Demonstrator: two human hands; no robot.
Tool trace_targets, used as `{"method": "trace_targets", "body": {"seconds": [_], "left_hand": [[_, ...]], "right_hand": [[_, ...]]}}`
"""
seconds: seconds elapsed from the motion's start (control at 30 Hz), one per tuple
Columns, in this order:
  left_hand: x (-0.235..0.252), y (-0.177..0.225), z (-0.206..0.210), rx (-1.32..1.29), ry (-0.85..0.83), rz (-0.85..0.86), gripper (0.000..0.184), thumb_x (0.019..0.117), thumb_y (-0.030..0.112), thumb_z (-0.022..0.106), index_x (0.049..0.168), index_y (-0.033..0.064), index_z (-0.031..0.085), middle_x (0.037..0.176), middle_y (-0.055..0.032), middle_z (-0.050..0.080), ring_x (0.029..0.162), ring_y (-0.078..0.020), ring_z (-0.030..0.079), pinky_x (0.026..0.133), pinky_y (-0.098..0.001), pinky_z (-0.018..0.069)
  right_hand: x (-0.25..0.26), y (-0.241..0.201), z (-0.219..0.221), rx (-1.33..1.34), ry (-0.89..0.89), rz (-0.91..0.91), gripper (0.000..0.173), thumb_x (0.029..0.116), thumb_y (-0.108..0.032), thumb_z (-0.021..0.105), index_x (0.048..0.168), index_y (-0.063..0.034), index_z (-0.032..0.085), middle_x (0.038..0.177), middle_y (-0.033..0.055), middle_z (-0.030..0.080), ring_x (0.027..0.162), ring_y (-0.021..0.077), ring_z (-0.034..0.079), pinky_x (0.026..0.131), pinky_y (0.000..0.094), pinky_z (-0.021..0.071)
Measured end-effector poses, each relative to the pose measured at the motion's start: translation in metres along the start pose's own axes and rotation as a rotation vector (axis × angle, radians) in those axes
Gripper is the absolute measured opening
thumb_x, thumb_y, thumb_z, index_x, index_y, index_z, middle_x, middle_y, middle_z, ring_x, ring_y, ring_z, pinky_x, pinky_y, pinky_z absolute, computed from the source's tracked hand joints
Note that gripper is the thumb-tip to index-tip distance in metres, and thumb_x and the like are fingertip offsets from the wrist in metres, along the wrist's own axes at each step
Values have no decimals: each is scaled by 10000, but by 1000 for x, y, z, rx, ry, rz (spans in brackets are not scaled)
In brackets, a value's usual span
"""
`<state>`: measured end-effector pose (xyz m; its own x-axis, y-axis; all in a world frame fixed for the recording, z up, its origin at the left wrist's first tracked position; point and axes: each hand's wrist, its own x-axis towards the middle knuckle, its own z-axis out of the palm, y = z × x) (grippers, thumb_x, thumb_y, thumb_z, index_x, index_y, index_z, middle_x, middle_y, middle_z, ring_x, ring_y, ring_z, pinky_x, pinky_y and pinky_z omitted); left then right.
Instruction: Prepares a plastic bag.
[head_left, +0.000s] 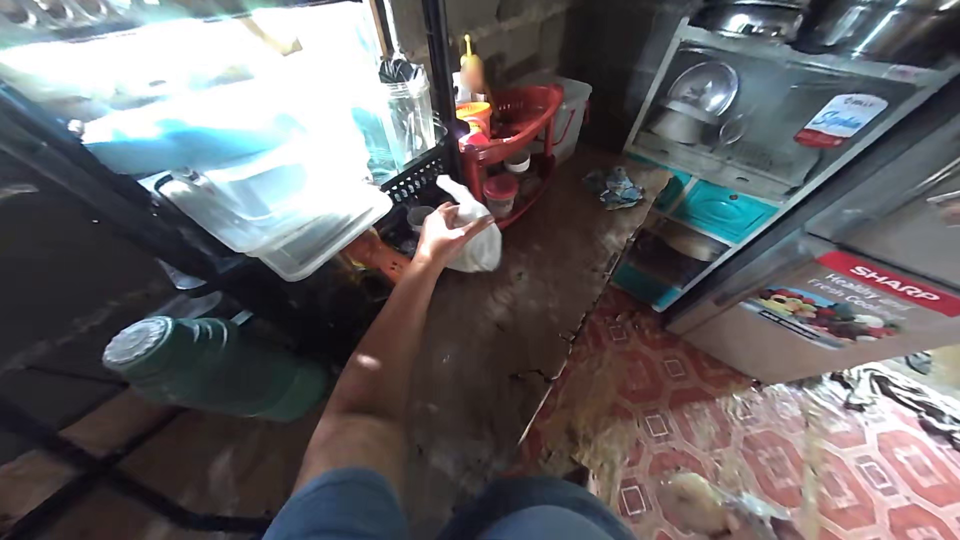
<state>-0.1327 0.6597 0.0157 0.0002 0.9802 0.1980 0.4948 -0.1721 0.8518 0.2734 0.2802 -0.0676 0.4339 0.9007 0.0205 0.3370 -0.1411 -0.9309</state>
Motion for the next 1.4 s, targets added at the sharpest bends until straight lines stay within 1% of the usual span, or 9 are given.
{"method": "trace_targets", "body": {"seconds": [0.23, 0.3, 0.4, 0.63, 0.77, 0.87, 0.93, 1.23, 1.4], "left_hand": [[-19, 46, 15, 152, -253, 363, 285, 1015, 296, 634, 919, 57, 755, 1002, -74, 713, 965, -180, 662, 899, -431, 517], [-32, 32, 45, 222, -396, 367, 287, 949, 303, 738, 1138, 88, 755, 1216, -118, 701, 1159, -248, 654, 1027, -468, 515], [-81, -16, 127, 313, -823, 262, 672, 880, 371, 798, 1483, 197, 559, 1650, -174, 317, 1503, -382, 331, 1185, -589, 320], [-96, -26, 104, 191, -729, 38, 895, 772, 388, 894, 1514, 105, 480, 1537, -198, 455, 1430, -359, 424, 1164, -547, 377], [-102, -16, 73, 447, -803, -29, 805, 783, 221, 891, 1497, 190, 521, 1572, -177, 425, 1489, -422, 299, 1173, -668, 229], [-107, -31, 70, 463, -714, 52, 292, 944, 173, 722, 1213, 61, 730, 1376, -197, 604, 1349, -393, 492, 1129, -614, 329], [-109, -33, 69, 320, -627, 142, 282, 996, 213, 663, 1138, -21, 729, 1277, -206, 657, 1237, -336, 602, 1092, -500, 442], [-117, 2, 97, 166, -633, 157, 329, 981, 287, 682, 1150, 7, 712, 1056, -175, 705, 954, -273, 665, 892, -466, 530], [-131, 40, 109, -43, -677, 226, 300, 1060, 245, 528, 1245, 82, 698, 1048, -59, 715, 846, -75, 628, 811, -295, 518]], "right_hand": [[6, -4, 4, 62, 13, -19, 220, 913, -51, 679, 1103, 52, 637, 964, -59, 719, 896, -38, 683, 858, 217, 594], [5, -1, 14, 66, -2, 40, 269, 919, -70, 674, 1152, 60, 638, 989, -21, 716, 901, -22, 681, 851, 218, 592], [4, 16, 33, 73, -89, 105, 298, 918, -148, 698, 1155, 30, 666, 990, 37, 735, 871, 58, 712, 802, 274, 624], [2, 21, 33, 30, -96, 127, 309, 912, -227, 684, 1136, -14, 685, 941, -17, 742, 839, 3, 701, 788, 225, 605], [-4, 26, 23, 160, 50, 325, 391, 964, -167, 600, 1306, 20, 569, 1037, 24, 713, 882, 32, 698, 793, 250, 604], [-7, 27, 22, 259, 121, 433, 346, 1013, -208, 525, 1293, -11, 576, 996, 27, 724, 808, 81, 718, 688, 292, 623], [-6, 20, 22, 311, 143, 464, 333, 1039, -213, 476, 1293, -21, 573, 976, 22, 717, 796, 92, 716, 682, 304, 624], [14, -21, 24, 558, 114, 350, 176, 935, -130, 545, 1083, -88, 629, 891, -10, 747, 766, 101, 731, 678, 300, 634], [34, -73, 43, 661, 69, 141, 448, 784, -276, 802, 1169, -94, 663, 933, -21, 753, 827, 93, 730, 737, 290, 632]]}}
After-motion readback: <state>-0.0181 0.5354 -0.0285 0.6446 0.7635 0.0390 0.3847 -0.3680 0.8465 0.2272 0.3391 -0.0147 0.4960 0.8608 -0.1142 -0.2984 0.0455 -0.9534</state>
